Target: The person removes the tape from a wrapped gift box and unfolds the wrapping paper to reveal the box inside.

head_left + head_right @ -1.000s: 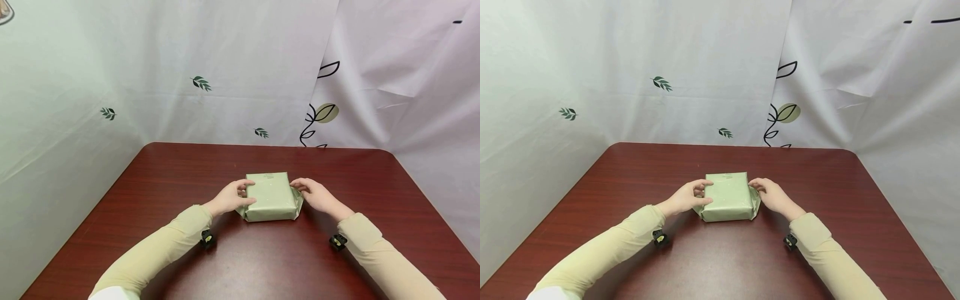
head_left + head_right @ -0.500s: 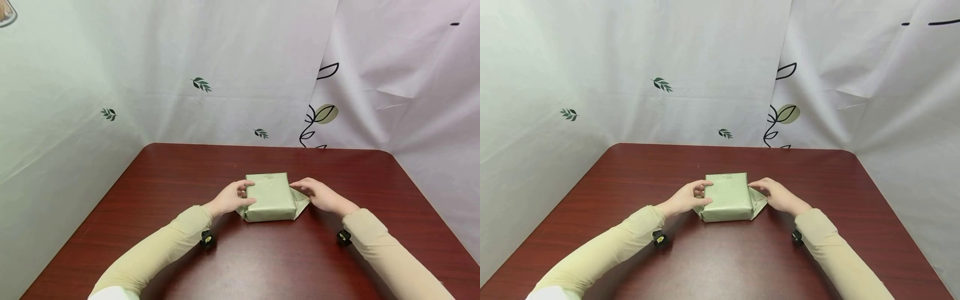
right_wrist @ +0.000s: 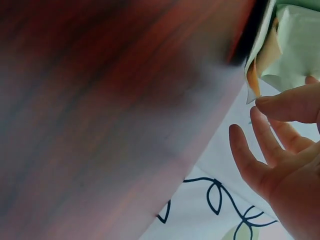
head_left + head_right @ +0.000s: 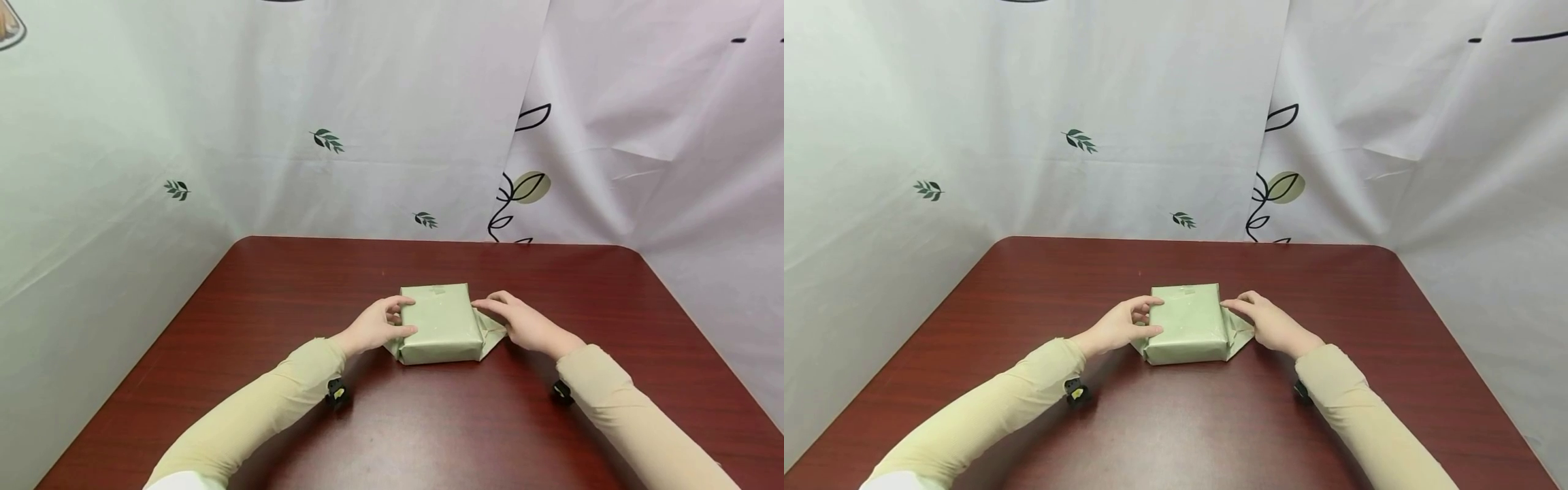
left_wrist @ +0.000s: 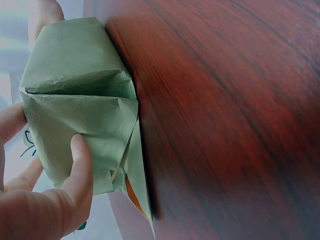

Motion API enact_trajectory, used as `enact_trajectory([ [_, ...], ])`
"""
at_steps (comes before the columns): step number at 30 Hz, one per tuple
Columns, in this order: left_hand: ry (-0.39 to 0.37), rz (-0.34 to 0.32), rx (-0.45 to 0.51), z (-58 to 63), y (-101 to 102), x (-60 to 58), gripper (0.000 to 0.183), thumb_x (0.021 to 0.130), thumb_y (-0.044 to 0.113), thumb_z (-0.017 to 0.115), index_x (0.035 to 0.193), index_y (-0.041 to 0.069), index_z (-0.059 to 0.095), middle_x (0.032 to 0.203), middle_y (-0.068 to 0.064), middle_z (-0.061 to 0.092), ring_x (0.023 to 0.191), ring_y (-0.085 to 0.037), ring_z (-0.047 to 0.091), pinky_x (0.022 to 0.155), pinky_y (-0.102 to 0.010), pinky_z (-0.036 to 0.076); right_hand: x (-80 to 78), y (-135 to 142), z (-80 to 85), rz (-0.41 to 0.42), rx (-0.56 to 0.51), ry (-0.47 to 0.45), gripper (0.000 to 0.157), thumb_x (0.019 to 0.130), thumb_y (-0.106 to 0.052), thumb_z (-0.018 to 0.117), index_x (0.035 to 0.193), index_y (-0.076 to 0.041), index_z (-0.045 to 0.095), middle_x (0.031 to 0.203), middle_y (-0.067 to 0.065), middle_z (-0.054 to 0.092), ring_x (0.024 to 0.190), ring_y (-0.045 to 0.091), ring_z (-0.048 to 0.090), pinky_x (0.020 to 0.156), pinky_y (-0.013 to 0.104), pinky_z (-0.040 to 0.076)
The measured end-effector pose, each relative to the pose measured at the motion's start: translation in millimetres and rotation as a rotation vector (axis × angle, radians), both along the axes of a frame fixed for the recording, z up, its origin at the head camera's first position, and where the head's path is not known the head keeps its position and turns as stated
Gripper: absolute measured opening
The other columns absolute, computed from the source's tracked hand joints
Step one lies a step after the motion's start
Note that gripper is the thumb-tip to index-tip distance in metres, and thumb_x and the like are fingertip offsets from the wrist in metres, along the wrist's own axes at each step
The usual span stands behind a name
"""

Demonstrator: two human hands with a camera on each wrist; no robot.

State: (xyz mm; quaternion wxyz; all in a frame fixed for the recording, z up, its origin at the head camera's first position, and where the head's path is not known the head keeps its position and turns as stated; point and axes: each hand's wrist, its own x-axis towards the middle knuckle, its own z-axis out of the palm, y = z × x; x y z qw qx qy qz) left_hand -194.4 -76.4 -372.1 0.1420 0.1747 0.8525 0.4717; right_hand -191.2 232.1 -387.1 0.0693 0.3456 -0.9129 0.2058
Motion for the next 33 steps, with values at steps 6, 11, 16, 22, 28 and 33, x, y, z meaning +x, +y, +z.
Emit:
enact_trajectory([
  [6,0.009,-0.003,-0.001,0.2,-0.5,-0.3,0.051,0.083,0.019,0.073,0.131,0.014,0.055,0.123,-0.007,0.057,0.098,-0.020,0.057,0.077,-0.029,0.046,0.9,4.7,-2.3,0.008,0.049,0.021,0.076,0.066,0.027,0.045,0.132,-0.008,0.054,0.116,0.017,0.052,0.104,0.032,0.055,0.084,0.044,0.048],
  [11,0.008,-0.007,0.000,0.9,-1.3,-0.1,0.052,0.083,0.019,0.073,0.131,0.014,0.055,0.124,-0.008,0.056,0.098,-0.020,0.057,0.077,-0.029,0.046,-0.2,4.0,2.3,0.001,0.047,-0.016,0.076,0.064,0.026,0.042,0.131,-0.008,0.056,0.119,0.020,0.051,0.107,0.035,0.054,0.085,0.045,0.047],
  [16,0.008,-0.010,0.011,0.1,-0.9,-0.1,0.052,0.083,0.019,0.073,0.131,0.014,0.055,0.124,-0.009,0.056,0.099,-0.021,0.057,0.078,-0.030,0.046,-3.0,-1.3,12.6,-0.062,-0.042,-0.167,0.056,0.072,0.011,0.044,0.123,-0.006,0.062,0.123,0.018,0.050,0.109,0.032,0.052,0.081,0.037,0.043],
  [22,0.007,-0.006,0.018,-0.2,-0.4,-0.2,0.052,0.083,0.018,0.073,0.131,0.014,0.055,0.124,-0.009,0.056,0.098,-0.021,0.057,0.076,-0.029,0.046,-3.8,-12.3,22.0,-0.135,-0.152,-0.261,0.029,0.094,-0.019,0.055,0.117,-0.004,0.064,0.119,0.012,0.057,0.104,0.024,0.055,0.085,0.037,0.045],
  [28,0.018,-0.012,0.010,-1.2,-0.3,-1.4,0.051,0.083,0.018,0.074,0.131,0.014,0.055,0.126,-0.008,0.055,0.097,-0.020,0.057,0.077,-0.029,0.046,-5.6,-19.9,24.5,-0.188,-0.107,-0.262,0.033,0.090,-0.028,0.064,0.112,-0.003,0.065,0.112,0.012,0.062,0.106,0.029,0.058,0.090,0.046,0.046],
  [33,0.027,-0.016,-0.008,-0.4,-0.7,-1.4,0.052,0.083,0.019,0.073,0.131,0.014,0.054,0.125,-0.009,0.055,0.098,-0.020,0.057,0.076,-0.029,0.046,-6.5,-25.1,25.3,-0.218,-0.111,-0.267,0.029,0.089,-0.028,0.066,0.107,-0.005,0.065,0.108,0.012,0.064,0.105,0.030,0.058,0.090,0.047,0.045],
])
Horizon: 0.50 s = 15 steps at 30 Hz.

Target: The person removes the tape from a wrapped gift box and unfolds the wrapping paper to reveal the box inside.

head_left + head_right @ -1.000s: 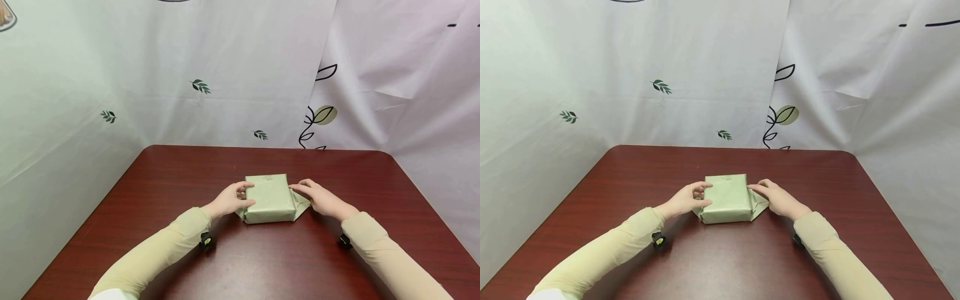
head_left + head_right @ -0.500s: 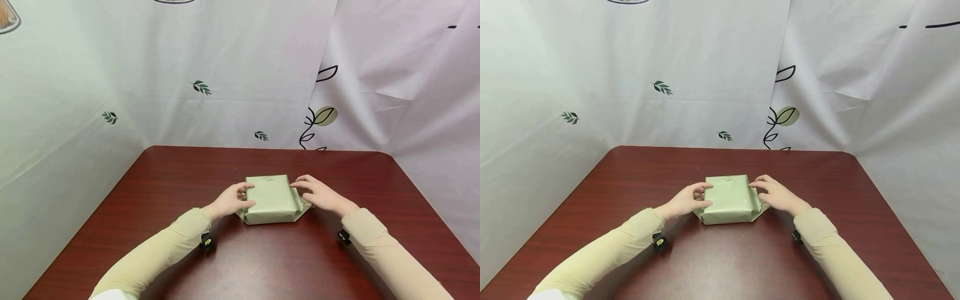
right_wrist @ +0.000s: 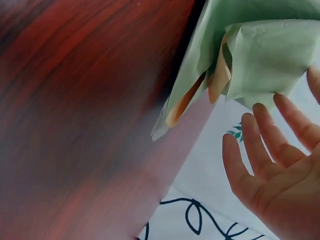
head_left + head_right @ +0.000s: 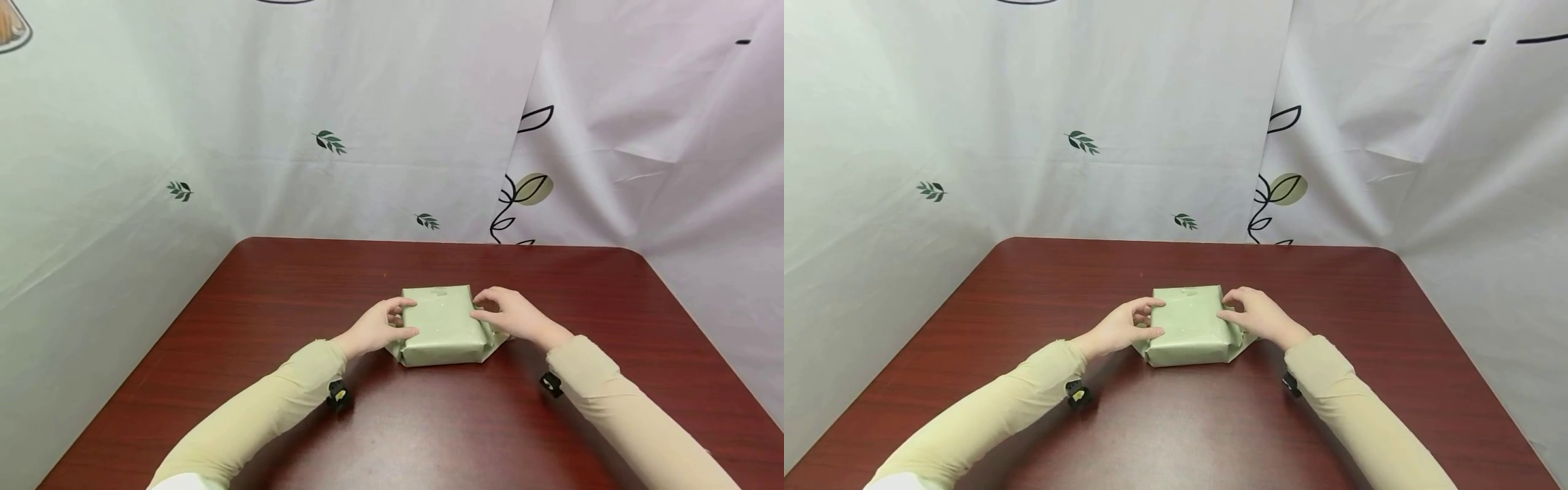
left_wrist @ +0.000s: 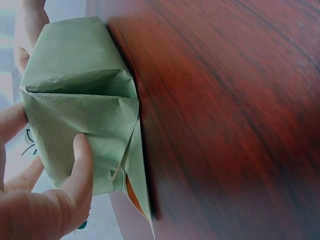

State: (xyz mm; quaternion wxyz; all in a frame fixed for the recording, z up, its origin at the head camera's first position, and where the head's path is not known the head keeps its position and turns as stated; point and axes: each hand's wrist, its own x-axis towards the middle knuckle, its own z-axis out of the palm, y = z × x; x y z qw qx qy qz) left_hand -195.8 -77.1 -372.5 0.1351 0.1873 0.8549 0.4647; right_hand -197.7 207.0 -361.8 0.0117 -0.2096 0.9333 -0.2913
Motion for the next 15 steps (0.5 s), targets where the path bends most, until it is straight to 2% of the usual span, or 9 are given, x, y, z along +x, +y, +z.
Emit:
enact_trajectory([
  [6,0.026,-0.028,-0.020,3.0,-0.5,0.1,0.052,0.085,0.018,0.071,0.133,0.010,0.053,0.126,-0.011,0.055,0.102,-0.024,0.058,0.082,-0.034,0.047,-2.6,-3.4,-1.1,-0.018,-0.064,-0.003,0.036,0.086,-0.023,0.069,0.115,-0.003,0.061,0.114,0.015,0.064,0.109,0.031,0.058,0.092,0.047,0.045],
  [11,0.041,-0.059,-0.033,3.9,-1.4,0.8,0.051,0.088,0.018,0.067,0.135,0.007,0.049,0.134,-0.014,0.050,0.111,-0.030,0.056,0.091,-0.041,0.047,-3.0,-1.7,-3.3,0.019,-0.091,0.002,0.044,0.087,-0.019,0.068,0.124,0.002,0.057,0.122,0.019,0.059,0.113,0.035,0.057,0.096,0.049,0.043],
  [15,0.063,-0.033,-0.061,3.0,-1.1,1.2,0.048,0.091,0.019,0.063,0.135,0.008,0.049,0.134,-0.017,0.047,0.114,-0.030,0.056,0.093,-0.042,0.046,-0.6,-1.0,-3.9,0.053,-0.095,0.053,0.046,0.089,-0.027,0.066,0.123,0.002,0.058,0.121,0.019,0.059,0.110,0.035,0.058,0.093,0.047,0.045],
])
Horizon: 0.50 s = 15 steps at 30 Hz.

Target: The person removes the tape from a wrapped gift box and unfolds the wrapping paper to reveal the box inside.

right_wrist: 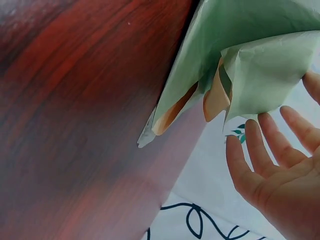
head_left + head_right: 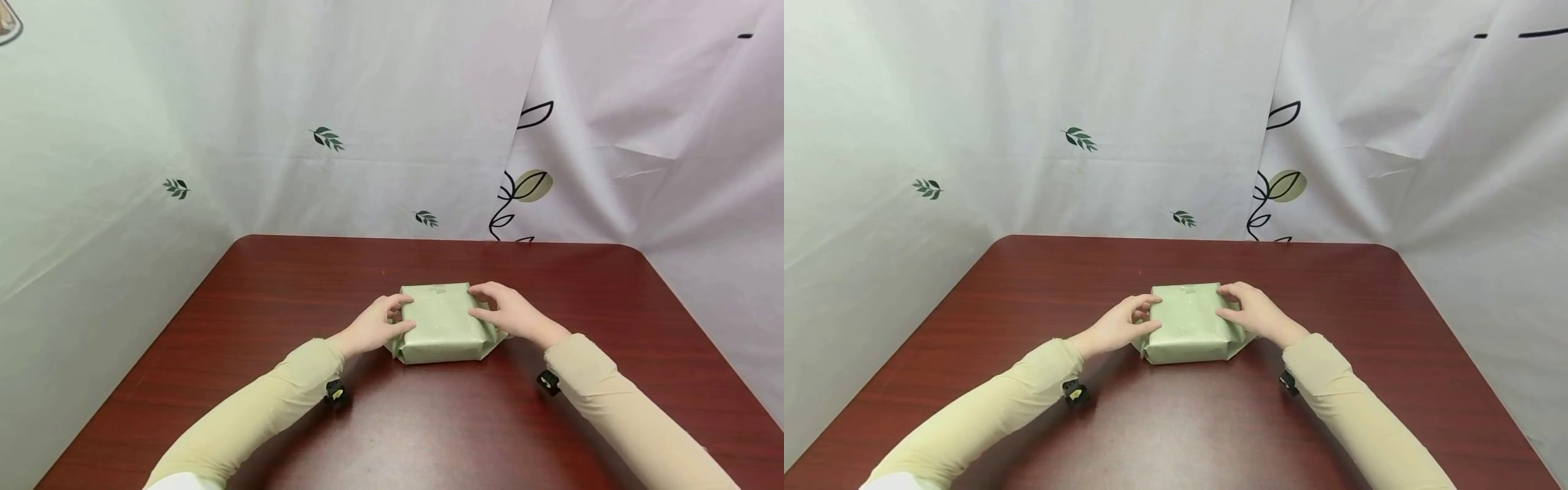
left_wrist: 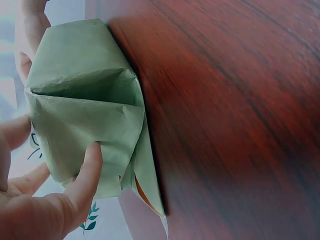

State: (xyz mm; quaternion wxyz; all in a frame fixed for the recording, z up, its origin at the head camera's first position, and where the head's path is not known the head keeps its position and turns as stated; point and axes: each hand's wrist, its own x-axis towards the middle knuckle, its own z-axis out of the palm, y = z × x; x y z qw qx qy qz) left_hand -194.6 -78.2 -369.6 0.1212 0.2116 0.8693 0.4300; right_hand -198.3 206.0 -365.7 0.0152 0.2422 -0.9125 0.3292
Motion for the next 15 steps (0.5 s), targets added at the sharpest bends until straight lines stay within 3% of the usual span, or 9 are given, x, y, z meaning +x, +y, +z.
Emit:
enact_trajectory([
  [5,0.049,0.042,-0.032,0.0,0.4,-0.6,0.042,0.093,0.018,0.060,0.133,0.008,0.051,0.124,-0.017,0.049,0.112,-0.029,0.058,0.090,-0.040,0.048,1.3,-0.1,0.0,0.008,0.003,0.015,0.047,0.090,-0.030,0.065,0.124,0.002,0.058,0.120,0.020,0.059,0.109,0.036,0.058,0.092,0.047,0.045],
  [15,0.120,0.036,-0.068,0.4,-0.4,-3.1,0.041,0.091,0.018,0.063,0.129,0.006,0.054,0.116,-0.014,0.054,0.108,-0.026,0.060,0.088,-0.037,0.050,1.5,1.1,1.7,-0.027,0.059,-0.050,0.045,0.089,-0.020,0.065,0.128,0.000,0.056,0.126,0.018,0.058,0.116,0.033,0.056,0.092,0.047,0.045],
])
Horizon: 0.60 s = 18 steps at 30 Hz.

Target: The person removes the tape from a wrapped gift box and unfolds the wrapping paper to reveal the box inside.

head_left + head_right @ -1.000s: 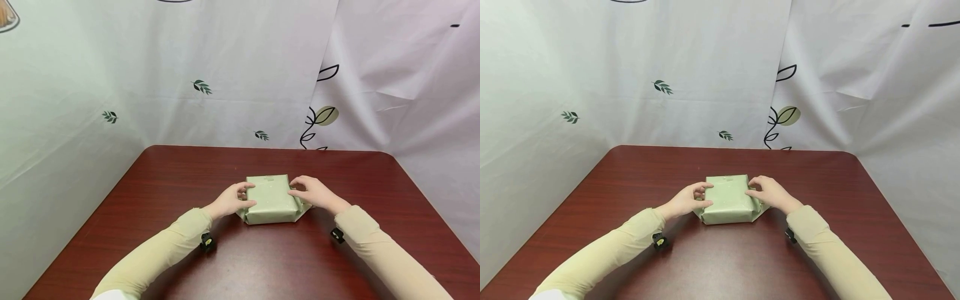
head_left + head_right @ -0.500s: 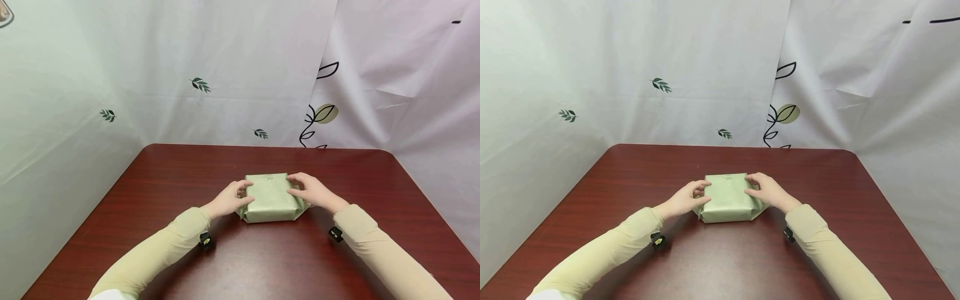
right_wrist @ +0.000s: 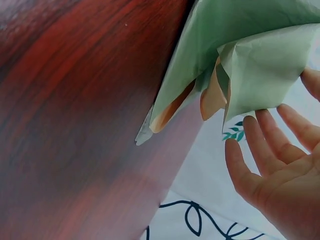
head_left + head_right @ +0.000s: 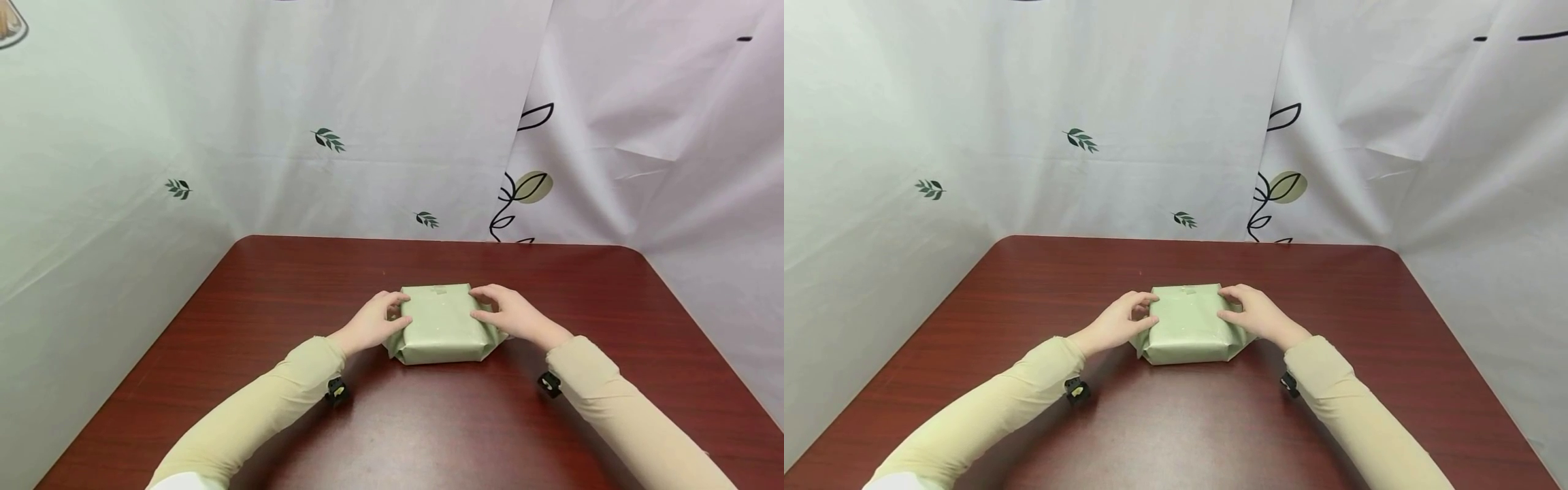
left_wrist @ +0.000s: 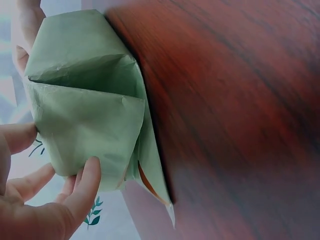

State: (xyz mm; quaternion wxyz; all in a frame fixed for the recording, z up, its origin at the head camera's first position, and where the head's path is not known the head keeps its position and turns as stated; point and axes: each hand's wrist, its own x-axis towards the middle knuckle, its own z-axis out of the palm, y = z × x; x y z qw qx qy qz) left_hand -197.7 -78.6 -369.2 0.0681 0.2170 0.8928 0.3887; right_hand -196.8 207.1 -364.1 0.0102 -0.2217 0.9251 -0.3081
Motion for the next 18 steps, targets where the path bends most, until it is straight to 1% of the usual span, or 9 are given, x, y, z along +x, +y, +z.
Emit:
enact_trajectory([
  [6,0.031,-0.036,-0.032,2.9,-0.8,-0.9,0.043,0.090,0.018,0.065,0.128,0.002,0.054,0.116,-0.016,0.054,0.108,-0.028,0.060,0.089,-0.036,0.050,2.0,0.8,1.5,0.011,0.015,0.012,0.044,0.088,-0.020,0.066,0.126,0.000,0.057,0.121,0.017,0.060,0.113,0.033,0.056,0.092,0.048,0.044],
  [10,0.060,-0.073,-0.065,6.8,-1.9,-0.3,0.046,0.088,0.019,0.067,0.128,0.000,0.054,0.112,-0.017,0.054,0.107,-0.028,0.059,0.089,-0.034,0.050,5.3,0.9,2.7,0.024,0.015,0.026,0.043,0.087,-0.018,0.067,0.124,0.000,0.058,0.117,0.015,0.061,0.108,0.031,0.057,0.089,0.045,0.045],
  [15,0.118,-0.113,-0.149,9.0,-3.6,-1.7,0.052,0.085,0.024,0.069,0.129,0.001,0.054,0.114,-0.015,0.056,0.107,-0.026,0.057,0.090,-0.035,0.046,10.0,0.7,4.4,0.059,0.022,0.075,0.040,0.084,-0.017,0.070,0.119,0.000,0.061,0.111,0.012,0.063,0.101,0.028,0.058,0.086,0.043,0.046],
  [18,0.126,-0.128,-0.177,10.4,-4.7,-2.8,0.054,0.084,0.026,0.069,0.129,0.002,0.054,0.118,-0.015,0.056,0.108,-0.025,0.055,0.092,-0.035,0.045,12.1,0.6,5.0,0.082,0.038,0.115,0.038,0.084,-0.017,0.071,0.116,0.000,0.062,0.109,0.012,0.064,0.101,0.028,0.059,0.087,0.044,0.046],
])
